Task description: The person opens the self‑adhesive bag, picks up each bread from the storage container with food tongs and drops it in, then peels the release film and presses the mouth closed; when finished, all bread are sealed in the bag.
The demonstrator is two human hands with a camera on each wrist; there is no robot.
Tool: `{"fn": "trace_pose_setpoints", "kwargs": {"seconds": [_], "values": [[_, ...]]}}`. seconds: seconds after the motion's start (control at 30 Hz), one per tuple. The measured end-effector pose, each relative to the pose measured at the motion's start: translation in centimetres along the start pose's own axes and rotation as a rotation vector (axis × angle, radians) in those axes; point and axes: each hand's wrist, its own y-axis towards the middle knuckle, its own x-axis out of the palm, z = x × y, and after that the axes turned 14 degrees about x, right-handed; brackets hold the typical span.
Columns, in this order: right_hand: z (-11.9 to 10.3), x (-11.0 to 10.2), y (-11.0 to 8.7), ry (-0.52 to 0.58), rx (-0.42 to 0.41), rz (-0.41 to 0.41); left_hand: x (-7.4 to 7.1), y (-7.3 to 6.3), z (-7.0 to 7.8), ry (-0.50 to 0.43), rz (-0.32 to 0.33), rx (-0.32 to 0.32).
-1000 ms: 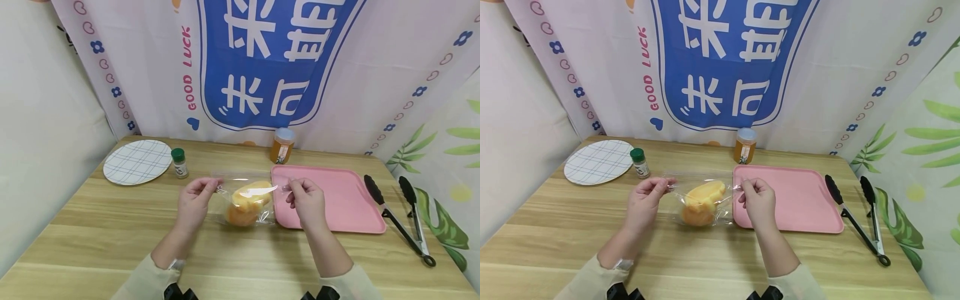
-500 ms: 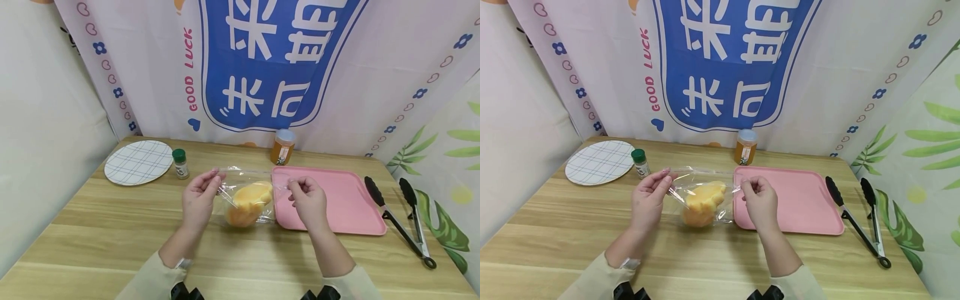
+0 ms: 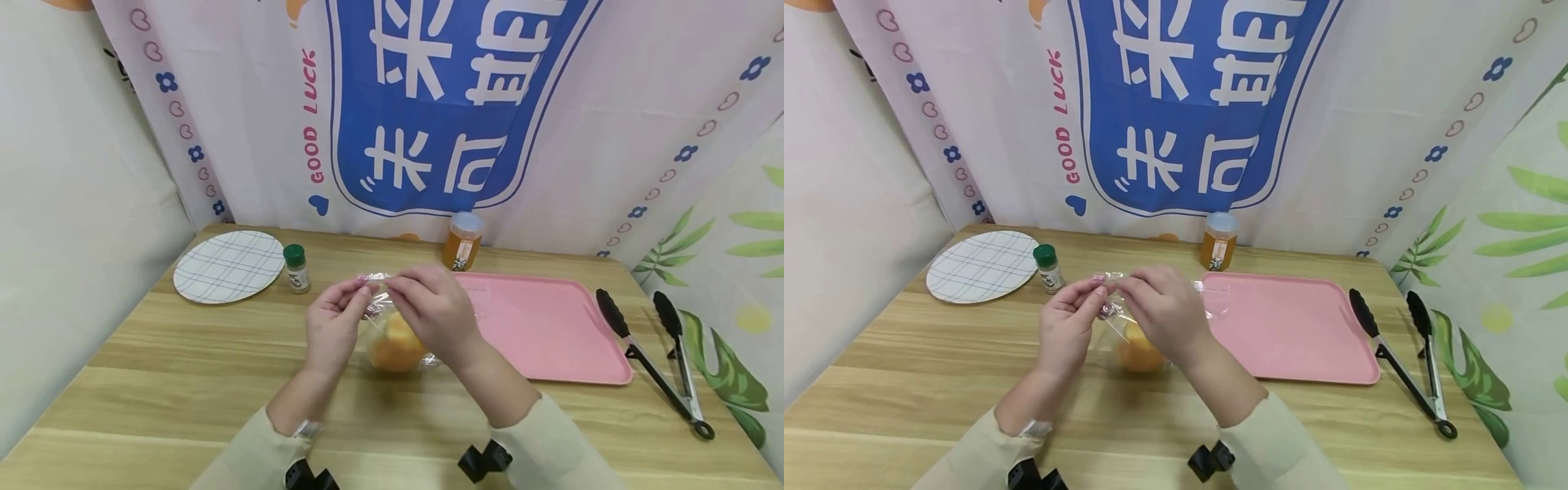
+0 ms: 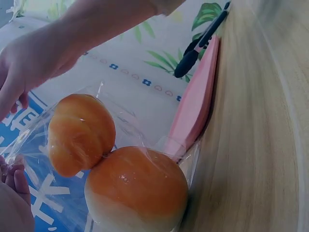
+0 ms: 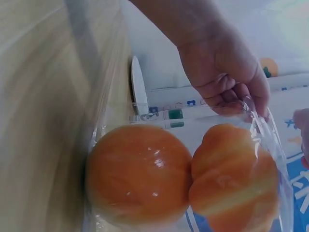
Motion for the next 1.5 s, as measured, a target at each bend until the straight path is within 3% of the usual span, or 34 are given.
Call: {"fn": "trace_pose_setpoints", "kwargs": {"seconds": [0.13, 0.4, 0.63, 0.77, 0.9, 1.27, 1.5], "values": [[-0.2, 0.9, 1.1, -0.093, -0.08, -0.077, 0.2, -0.1, -0.1, -0.025, -0.01, 0.007], [0.5, 1.2, 1.5, -0.201, -0.184, -0.123, 0.3, -0.3, 0.2, -0.032, -0.026, 0.01], [1.0, 1.4, 1.4, -0.247, -0.283, -0.104, 0.3, -0.4, 0.0, -0.04, -0.035, -0.004], [0.9, 1.6, 1.4, -0.236, -0.286, -0.081, 0.2, -0.4, 0.0, -0.046, -0.041, -0.003], [0.8, 1.8, 1.4, -0.194, -0.212, -0.09, 0.2, -0.5, -0.1, -0.033, -0.047, -0.001], [0.0, 1.8, 1.4, -0.057, 0.125, -0.171, 0.2, -0.7, 0.2, -0.014, -0.118, 0.005], [-0.5, 2.1, 1.0, 0.032, 0.299, -0.19, 0.4, -0.8, 0.3, -0.023, -0.124, -0.005]]}}
